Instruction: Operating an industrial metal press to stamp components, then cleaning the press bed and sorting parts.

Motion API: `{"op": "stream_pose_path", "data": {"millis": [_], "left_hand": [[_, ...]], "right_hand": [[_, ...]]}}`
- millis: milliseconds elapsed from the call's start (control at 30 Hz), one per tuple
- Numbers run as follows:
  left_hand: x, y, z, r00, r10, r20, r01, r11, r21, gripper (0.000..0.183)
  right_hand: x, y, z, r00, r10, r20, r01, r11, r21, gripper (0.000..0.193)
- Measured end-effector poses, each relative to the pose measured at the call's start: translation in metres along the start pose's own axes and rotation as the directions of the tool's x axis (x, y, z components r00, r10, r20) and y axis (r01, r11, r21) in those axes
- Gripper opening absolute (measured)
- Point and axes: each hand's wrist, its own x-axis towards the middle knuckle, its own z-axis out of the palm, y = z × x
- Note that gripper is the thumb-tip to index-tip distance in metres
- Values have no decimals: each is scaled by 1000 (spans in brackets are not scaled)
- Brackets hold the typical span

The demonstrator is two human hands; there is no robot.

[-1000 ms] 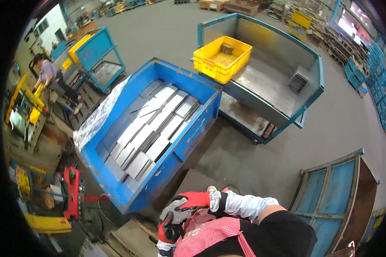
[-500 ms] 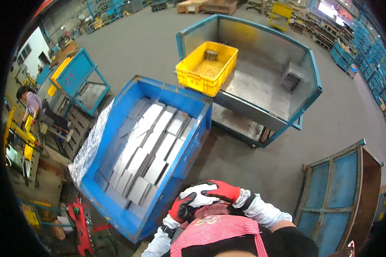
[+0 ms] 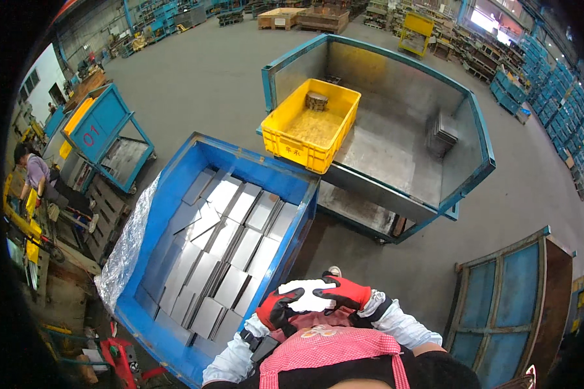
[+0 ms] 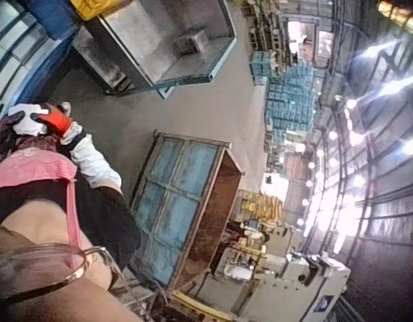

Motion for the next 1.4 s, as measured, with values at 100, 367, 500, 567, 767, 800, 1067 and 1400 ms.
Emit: {"op": "stream_pose_path", "data": {"millis": [100, 367, 500, 567, 767, 800, 1067, 1400], "left_hand": [[36, -11, -18, 991, -131, -26, 125, 978, -167, 36], [194, -55, -57, 997, -66, -30, 65, 997, -29, 36], [285, -11, -38, 956, -292, 4, 265, 861, -434, 36], [322, 4, -44, 973, -232, -1, 210, 883, -419, 34], [420, 47, -72, 959, -274, 73, 281, 887, -367, 32], [442, 66, -70, 969, -219, 118, 248, 896, -368, 31], [593, 108, -188, 961, -273, 43, 272, 910, -314, 36], [748, 63, -310, 991, -97, -91, -32, 486, -873, 45]], "right_hand": [[27, 1, -32, 994, -106, 33, 106, 994, -9, 37], [95, 1, -174, 998, -54, 9, 52, 990, 132, 35], [120, 1, -263, 994, -68, 84, 51, 981, 188, 38], [132, -15, -292, 991, -126, 36, 122, 988, 97, 39], [169, -81, -356, 887, -462, -27, 454, 879, -147, 27], [186, -76, -374, 758, -652, -19, 609, 719, -335, 28], [298, -171, -463, 926, -277, -256, 322, 934, 154, 35], [479, -217, -578, 968, -98, -233, 184, 906, 381, 34]]}}
